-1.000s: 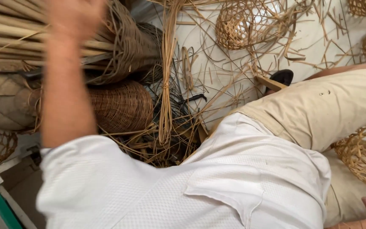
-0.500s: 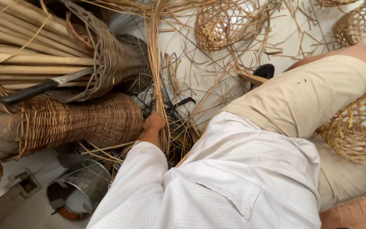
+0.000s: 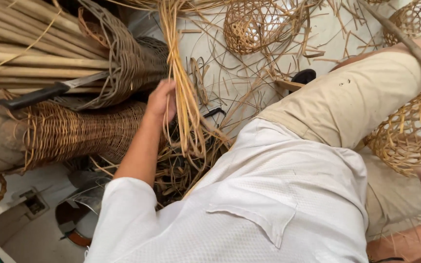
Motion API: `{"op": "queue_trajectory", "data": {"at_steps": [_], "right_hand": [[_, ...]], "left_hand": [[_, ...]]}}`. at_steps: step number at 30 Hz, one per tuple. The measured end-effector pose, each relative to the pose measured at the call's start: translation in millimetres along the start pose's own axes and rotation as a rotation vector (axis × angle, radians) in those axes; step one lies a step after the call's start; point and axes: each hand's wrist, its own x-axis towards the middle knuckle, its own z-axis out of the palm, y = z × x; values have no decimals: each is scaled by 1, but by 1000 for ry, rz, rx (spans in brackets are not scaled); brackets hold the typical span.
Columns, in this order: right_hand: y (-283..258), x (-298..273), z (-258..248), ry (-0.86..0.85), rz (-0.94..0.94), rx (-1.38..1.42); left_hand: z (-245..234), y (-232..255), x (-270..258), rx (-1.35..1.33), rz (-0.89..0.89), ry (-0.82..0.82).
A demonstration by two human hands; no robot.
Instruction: Weaving a basket by trimming and interlacing thin wooden strips.
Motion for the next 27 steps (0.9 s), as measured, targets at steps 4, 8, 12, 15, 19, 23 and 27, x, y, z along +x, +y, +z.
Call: {"op": "queue_trajectory", "data": {"at_steps": [4, 8, 12, 15, 19, 23, 27], "right_hand": [[-13, 18, 2, -2, -75, -22], [-46, 48, 23, -93, -85, 14], [-70, 85, 59, -201, -211, 83], [-63, 102, 83, -91, -167, 97], [-36, 109, 108, -15, -175, -118], [-31, 106, 114, -120, -120, -41], [-52, 111, 106, -146, -108, 186]], "left_hand": [[43, 29, 6, 21, 32, -111], [102, 43, -11, 98, -108, -155], [110, 22, 0, 150, -84, -252], [111, 23, -9, 145, -109, -270], [104, 23, -12, 118, -118, -253], [99, 23, -11, 145, -103, -239], [105, 18, -10, 128, -109, -250]]}}
